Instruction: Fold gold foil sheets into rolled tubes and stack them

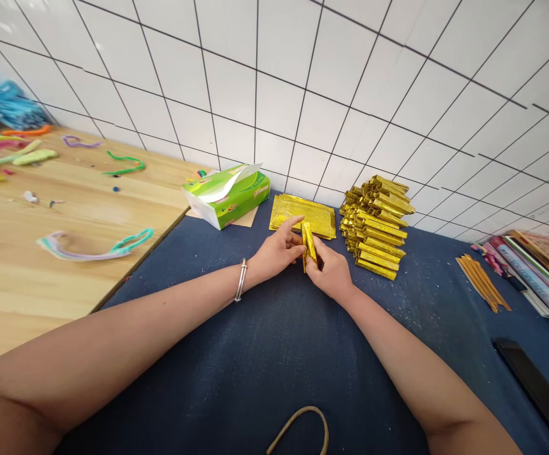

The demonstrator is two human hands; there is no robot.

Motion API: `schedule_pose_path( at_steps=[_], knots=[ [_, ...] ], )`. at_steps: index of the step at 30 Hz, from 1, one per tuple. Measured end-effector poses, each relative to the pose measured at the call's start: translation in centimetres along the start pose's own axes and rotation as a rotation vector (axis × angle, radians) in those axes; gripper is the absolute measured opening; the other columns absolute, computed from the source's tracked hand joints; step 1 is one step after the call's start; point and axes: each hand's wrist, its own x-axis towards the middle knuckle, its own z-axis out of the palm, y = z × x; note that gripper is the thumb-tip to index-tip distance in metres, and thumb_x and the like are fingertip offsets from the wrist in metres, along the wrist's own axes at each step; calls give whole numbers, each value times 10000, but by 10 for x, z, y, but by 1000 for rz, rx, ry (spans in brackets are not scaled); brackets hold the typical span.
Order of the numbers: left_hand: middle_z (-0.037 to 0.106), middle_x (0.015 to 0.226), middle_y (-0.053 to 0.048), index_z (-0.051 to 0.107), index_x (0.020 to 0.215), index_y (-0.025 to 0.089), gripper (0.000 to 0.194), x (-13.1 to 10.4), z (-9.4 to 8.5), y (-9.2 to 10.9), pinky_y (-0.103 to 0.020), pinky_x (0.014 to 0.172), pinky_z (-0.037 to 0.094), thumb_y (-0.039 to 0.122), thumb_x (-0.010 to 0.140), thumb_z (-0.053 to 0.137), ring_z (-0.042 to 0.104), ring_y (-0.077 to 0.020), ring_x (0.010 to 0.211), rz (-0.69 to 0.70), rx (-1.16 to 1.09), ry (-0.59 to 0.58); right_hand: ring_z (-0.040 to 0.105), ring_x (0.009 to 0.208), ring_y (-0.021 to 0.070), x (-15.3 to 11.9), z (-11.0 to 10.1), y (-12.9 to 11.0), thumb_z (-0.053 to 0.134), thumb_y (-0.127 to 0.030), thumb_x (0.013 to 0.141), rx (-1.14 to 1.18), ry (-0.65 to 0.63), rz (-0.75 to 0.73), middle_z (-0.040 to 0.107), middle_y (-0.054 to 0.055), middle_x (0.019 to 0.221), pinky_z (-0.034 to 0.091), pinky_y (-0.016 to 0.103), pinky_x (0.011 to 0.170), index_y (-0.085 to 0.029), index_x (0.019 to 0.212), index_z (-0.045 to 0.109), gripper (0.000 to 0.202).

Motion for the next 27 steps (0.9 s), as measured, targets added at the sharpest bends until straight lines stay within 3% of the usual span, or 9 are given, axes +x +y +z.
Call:
schedule_pose_path(
  at_steps=[11,17,27],
  knots=[
    [575,817,8,336,1317,233,605,3,-3,-8,-207,629,462,168,765,576,554,-83,690,52,75,15,599,993,225,-1,1,1,479,-221,745,-82,-27,-14,622,79,1147,464,319,865,-181,1363,357,631],
    [584,815,11,374,1300,241,594,3,-3,-8,-220,662,454,161,752,588,556,-82,685,78,142,52,615,908,241,-1,-1,-2,477,-230,738,-169,-58,35,648,105,1055,485,330,775,-150,1400,279,696],
    [611,838,4,357,1309,237,593,1,-3,-8,-236,698,475,156,762,571,593,-102,726,105,222,58,623,869,211,-1,0,-5,433,-241,800,-198,-21,36,666,87,1013,472,296,764,-158,1374,332,588]
  ],
)
